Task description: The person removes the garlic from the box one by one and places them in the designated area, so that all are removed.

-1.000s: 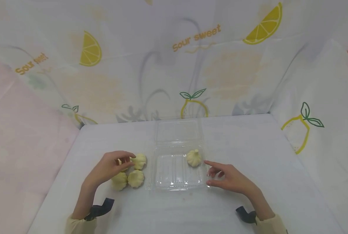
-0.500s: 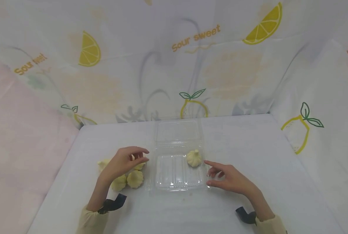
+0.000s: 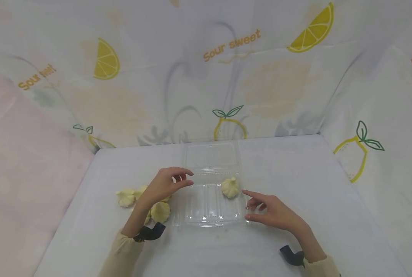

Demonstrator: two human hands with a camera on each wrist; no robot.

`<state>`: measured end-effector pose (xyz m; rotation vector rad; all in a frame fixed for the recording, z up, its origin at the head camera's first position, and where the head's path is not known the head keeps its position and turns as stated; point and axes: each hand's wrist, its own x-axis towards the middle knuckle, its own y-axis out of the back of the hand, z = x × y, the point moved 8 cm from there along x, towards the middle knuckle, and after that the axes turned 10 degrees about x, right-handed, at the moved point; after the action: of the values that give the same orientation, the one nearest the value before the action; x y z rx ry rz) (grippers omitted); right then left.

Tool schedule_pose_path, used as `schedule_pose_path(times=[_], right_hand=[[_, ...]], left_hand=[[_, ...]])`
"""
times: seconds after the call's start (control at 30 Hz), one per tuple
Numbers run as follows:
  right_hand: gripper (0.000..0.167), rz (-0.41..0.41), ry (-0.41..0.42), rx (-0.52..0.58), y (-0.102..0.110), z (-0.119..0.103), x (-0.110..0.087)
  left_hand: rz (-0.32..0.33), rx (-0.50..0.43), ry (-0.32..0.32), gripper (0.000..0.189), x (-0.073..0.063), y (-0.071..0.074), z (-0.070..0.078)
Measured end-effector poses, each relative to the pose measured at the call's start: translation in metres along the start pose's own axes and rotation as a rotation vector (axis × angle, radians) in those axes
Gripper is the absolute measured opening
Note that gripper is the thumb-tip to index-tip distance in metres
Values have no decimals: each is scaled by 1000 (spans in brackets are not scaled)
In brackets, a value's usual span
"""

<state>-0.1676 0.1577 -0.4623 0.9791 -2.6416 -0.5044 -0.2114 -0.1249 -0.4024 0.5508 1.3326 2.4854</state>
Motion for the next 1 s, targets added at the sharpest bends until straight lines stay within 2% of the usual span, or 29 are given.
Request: schedule_pose_path(times=[0.27,0.47,0.67,0.8,1.0], right_hand=[[68,0,30,-2,1,-1,0],[67,-6,32,10,-1,0,0],[67,-10,13,19,-2,1,1],[67,-7,-5,21,-1,1,1],[67,-9,1,20,-1,1,2]], left_hand=[[-24,20,56,22,18,-12,6],[-64,-29,98,21,32,-21,11],[-107,-54,116,21,40,-34,14],[-110,-76,110,21,45,-40,17],[-100,-113,140,20,53,-46,20]])
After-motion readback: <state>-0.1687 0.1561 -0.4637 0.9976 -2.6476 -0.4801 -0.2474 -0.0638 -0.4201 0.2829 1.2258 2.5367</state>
